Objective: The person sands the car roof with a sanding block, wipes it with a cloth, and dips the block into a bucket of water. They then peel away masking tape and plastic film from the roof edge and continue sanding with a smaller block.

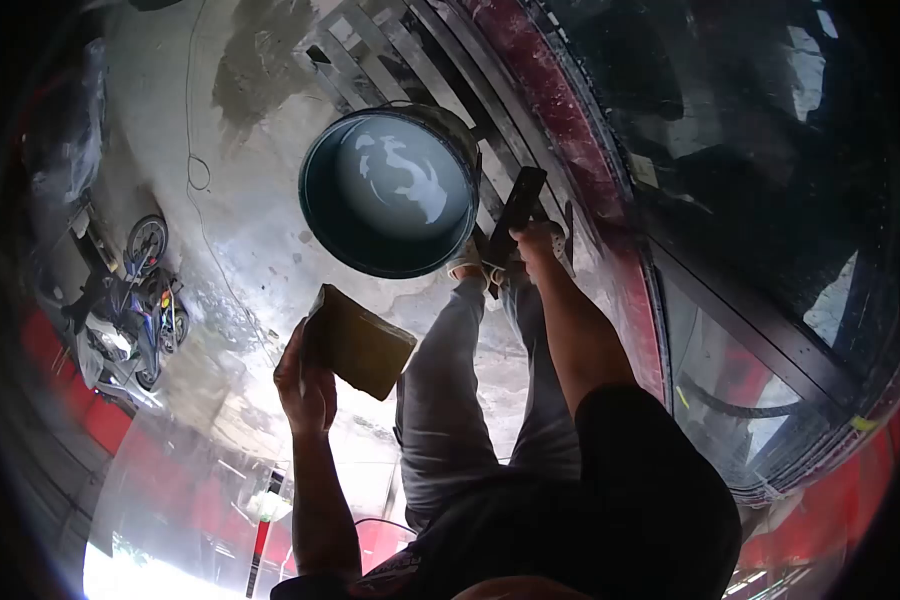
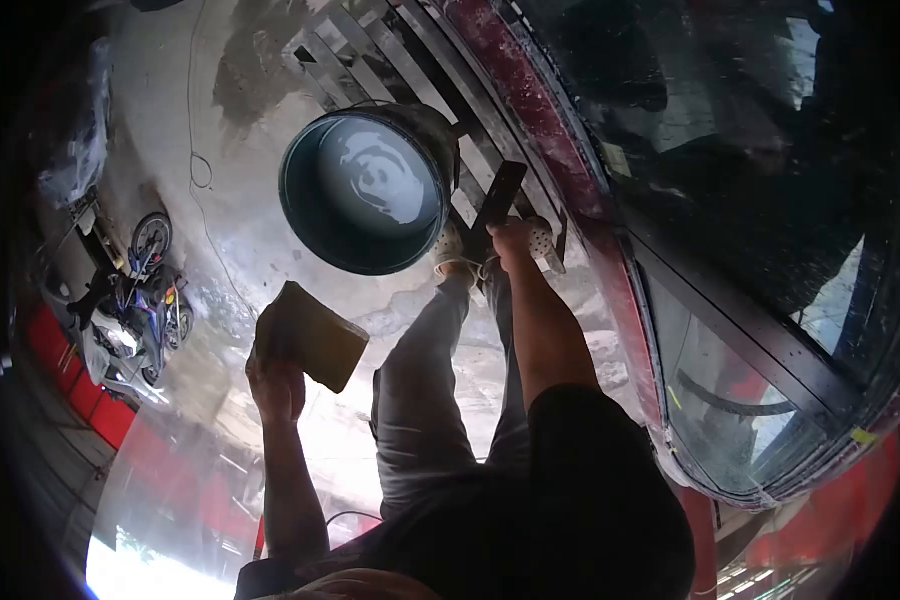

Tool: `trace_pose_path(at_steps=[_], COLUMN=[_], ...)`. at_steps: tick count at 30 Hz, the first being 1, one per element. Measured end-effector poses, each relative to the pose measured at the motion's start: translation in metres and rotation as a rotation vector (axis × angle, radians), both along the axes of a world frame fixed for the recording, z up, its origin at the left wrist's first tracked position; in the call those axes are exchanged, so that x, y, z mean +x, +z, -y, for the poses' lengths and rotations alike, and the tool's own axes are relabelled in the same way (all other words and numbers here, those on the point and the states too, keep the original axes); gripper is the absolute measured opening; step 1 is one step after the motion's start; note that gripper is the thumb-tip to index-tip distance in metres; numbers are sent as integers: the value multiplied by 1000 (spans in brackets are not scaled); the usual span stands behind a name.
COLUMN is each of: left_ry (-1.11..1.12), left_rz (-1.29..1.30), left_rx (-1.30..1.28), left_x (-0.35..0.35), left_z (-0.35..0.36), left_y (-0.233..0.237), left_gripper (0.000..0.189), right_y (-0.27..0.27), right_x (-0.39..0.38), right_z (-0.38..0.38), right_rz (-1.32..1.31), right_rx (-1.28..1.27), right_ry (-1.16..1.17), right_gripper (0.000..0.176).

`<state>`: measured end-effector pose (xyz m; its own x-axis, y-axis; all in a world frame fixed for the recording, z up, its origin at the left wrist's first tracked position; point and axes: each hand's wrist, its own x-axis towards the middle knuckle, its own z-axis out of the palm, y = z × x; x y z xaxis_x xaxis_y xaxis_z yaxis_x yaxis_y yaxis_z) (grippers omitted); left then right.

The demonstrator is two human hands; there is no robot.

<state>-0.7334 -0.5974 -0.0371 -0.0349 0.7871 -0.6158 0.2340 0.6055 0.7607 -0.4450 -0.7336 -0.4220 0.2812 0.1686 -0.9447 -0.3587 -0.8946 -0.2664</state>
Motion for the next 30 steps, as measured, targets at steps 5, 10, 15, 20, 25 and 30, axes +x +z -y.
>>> trace_pose_path(at_steps=[5,10,15,20,25,30], left_ry=[-70,-252,121,-42,-231,-167], left_rz=[226,116,108,158,318,412], left_rx=[-12,298,121,-11,-109,-310], left_x=[-12,12,87,122,158,204], left_z=[10,-5,-37,-57,-68,-91], left_y=[-71,-119,-121,-91,-46,20], left_gripper=[67,50,36,59,52,35], right_y=[-91,-126,-7,214,286,352], right_x=[-34,-35,3,38,56,95], right_z=[-8,-2,-31,-86,-109,-100], right_rz=[35,-29,-80,-598,-279,-159], right_rx=[41,57,330,818,755,710], right_ry=[-199,-40,103,-241,-239,-142], right_gripper=[46,43,54,66,56,36])
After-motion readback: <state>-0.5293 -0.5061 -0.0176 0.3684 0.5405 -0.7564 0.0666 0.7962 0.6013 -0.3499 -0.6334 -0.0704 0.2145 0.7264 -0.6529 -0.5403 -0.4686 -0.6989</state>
